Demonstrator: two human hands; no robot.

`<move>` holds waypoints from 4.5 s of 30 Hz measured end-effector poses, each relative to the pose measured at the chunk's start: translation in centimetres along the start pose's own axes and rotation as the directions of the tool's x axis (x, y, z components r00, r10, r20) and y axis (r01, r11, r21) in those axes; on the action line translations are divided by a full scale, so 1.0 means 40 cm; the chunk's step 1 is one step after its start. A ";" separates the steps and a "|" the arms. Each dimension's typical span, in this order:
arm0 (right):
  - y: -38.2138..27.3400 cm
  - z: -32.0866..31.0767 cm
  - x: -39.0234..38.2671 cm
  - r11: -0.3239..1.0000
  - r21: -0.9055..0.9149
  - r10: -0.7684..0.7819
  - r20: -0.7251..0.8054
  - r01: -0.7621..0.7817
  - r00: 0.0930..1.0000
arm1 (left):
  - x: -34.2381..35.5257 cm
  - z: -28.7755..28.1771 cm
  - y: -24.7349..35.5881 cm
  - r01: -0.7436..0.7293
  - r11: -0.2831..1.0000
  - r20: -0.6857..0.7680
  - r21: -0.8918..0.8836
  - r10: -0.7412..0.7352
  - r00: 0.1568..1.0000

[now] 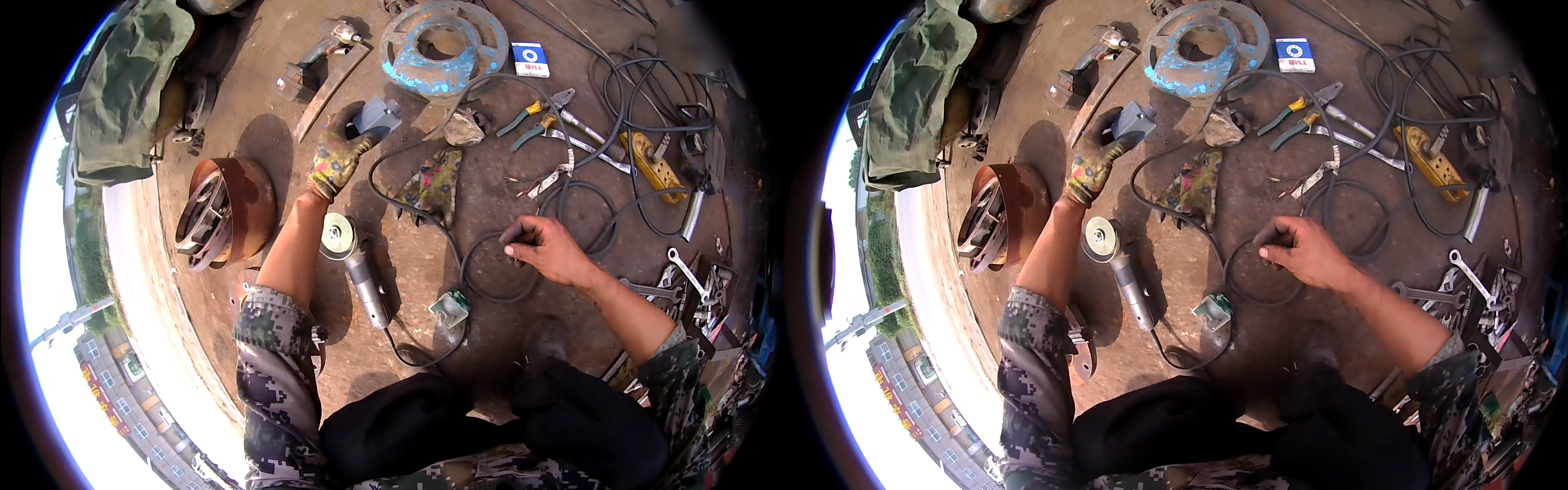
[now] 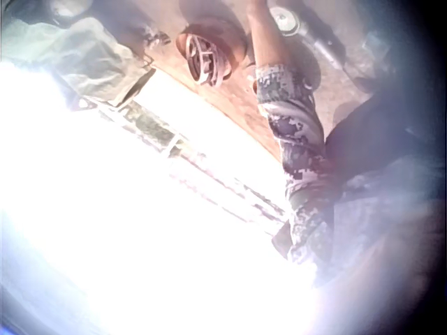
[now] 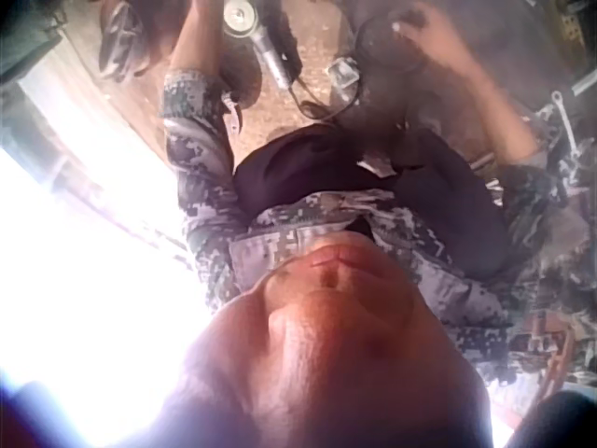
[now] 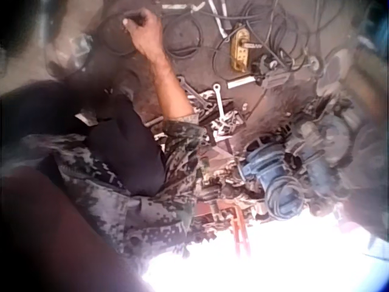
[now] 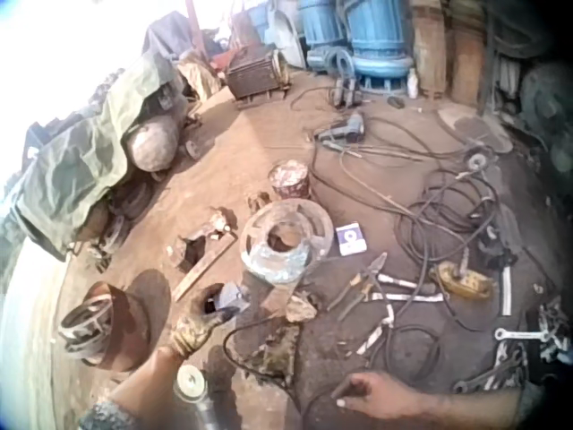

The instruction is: The person sits on the ground and uses an angle grinder to smooth the edges of small rectangular metal pieces. They repeatedly grind the edges, pause to inspect the pieces, and then resume grinding.

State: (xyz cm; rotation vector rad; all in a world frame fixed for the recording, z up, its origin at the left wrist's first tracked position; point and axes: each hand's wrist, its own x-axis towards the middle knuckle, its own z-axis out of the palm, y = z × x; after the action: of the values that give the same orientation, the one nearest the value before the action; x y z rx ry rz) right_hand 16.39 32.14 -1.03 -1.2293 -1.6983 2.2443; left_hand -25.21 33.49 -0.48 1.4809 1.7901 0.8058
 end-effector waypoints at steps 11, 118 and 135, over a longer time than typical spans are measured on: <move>-0.401 -0.033 -0.006 0.911 -0.224 -0.359 -0.012 0.347 0.933 | -0.235 -0.209 0.445 0.004 0.744 -0.116 -0.668 -0.110 0.987; -0.440 0.120 -0.029 0.696 -0.223 -0.689 0.061 0.683 0.722 | -0.443 -0.007 0.462 0.005 0.694 -0.116 -0.720 -0.127 0.985; -0.084 0.236 -0.015 0.941 -0.201 -0.201 0.312 0.271 0.929 | -0.678 0.174 0.252 0.514 0.422 0.224 -0.747 -0.569 0.792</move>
State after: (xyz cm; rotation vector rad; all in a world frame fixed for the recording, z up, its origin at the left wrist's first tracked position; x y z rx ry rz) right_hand 9.59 25.80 2.77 -0.6979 -2.1461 2.2020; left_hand -10.22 8.74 6.50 0.2402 1.4758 1.0789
